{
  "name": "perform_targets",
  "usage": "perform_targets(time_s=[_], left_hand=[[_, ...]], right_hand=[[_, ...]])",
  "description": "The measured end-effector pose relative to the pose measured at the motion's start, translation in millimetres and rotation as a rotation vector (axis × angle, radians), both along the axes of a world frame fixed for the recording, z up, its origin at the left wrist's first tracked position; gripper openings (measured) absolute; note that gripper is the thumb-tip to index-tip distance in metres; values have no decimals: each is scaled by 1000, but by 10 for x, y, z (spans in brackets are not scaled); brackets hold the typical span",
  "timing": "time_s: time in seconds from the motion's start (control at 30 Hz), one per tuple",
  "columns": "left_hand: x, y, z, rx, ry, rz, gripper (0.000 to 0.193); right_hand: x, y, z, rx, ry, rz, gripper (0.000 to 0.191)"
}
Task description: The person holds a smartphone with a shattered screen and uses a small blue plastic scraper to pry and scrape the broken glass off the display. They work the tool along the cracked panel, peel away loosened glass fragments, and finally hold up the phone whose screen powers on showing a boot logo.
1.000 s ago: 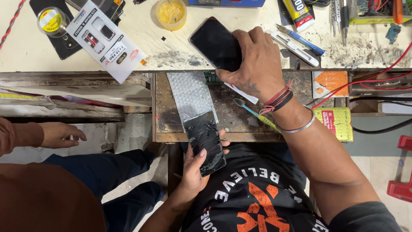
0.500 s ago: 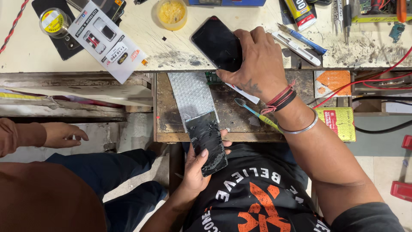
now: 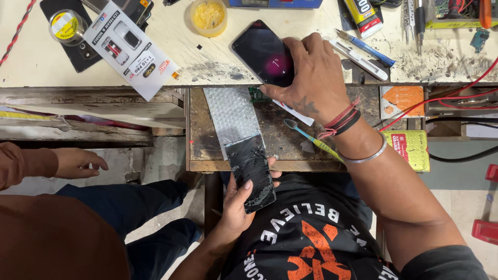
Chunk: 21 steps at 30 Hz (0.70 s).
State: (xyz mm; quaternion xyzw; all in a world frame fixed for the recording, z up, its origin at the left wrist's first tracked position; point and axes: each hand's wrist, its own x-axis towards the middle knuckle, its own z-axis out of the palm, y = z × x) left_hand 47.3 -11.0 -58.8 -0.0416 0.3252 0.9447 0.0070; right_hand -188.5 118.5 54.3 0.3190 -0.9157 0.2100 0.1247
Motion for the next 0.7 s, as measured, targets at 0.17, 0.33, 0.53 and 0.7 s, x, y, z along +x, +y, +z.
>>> perform_targets(time_s=[0.17, 0.33, 0.53, 0.7], left_hand=[[-68, 0, 156, -81, -90, 1, 53], [-163, -130, 280, -340, -146, 128, 62], [-564, -209, 477, -1214, -94, 200, 79], [-930, -136, 753, -1777, -295, 38, 78]], right_hand=[[252, 256, 151, -169, -32, 88, 81], [605, 592, 179, -225, -2, -100, 48], [682, 722, 34, -143, -46, -150, 30], [580, 704, -127, -184, -93, -212, 24]])
